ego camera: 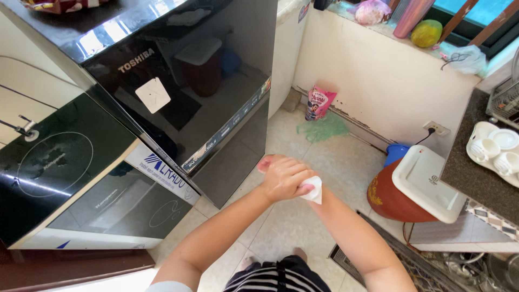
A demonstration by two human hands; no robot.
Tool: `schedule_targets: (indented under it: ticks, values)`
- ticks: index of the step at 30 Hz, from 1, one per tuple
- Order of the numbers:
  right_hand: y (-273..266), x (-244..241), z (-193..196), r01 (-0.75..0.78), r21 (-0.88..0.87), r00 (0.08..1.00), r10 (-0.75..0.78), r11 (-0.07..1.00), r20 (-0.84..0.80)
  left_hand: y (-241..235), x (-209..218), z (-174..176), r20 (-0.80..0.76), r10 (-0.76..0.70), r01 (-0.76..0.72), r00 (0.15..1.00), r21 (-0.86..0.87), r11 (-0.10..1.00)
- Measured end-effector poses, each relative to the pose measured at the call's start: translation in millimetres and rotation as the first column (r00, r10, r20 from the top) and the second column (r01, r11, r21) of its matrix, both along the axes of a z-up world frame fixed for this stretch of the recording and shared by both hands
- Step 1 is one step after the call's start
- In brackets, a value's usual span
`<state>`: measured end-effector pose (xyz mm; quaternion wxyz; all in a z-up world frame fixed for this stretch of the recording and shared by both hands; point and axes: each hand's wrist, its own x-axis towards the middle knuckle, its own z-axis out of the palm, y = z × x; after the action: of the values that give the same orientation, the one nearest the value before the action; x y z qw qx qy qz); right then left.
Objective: The person washes their hands, then rinses leafy greens in a red colander under running water. They dry their hands with a paper towel, open a refrigerator, and retrieve a small bowl containing a yellow substance. The person places the bowl on the counter and uses chopsticks to transfer some of the substance into a pot on the stove.
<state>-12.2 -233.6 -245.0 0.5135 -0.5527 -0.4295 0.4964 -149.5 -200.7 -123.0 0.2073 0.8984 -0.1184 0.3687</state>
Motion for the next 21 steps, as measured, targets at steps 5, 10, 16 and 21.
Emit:
schedule_targets:
  ticks: [5,10,16,21]
  values:
    - [16,-26,23,-0.016,-0.171,0.992,-0.006,0.985,-0.126,21,-3,-35,-0.008,0.013,-0.015,1.000,-0.710,0.704]
    - [-8,-22,52,0.578,-0.003,0.792,-0.562,0.816,-0.239,57,8,-47,0.250,0.092,0.257,0.964,-0.964,-0.068]
    - [-11,-55,47,0.471,0.554,0.774,-0.623,0.686,0.115,28,42,-65,0.187,-0.118,0.121,0.975,-0.899,-0.421]
    - [-5,-39,10,0.601,0.344,0.796,-0.499,0.721,-0.343,26,66,-72,-0.135,-0.142,-0.183,0.981,-0.887,-0.424]
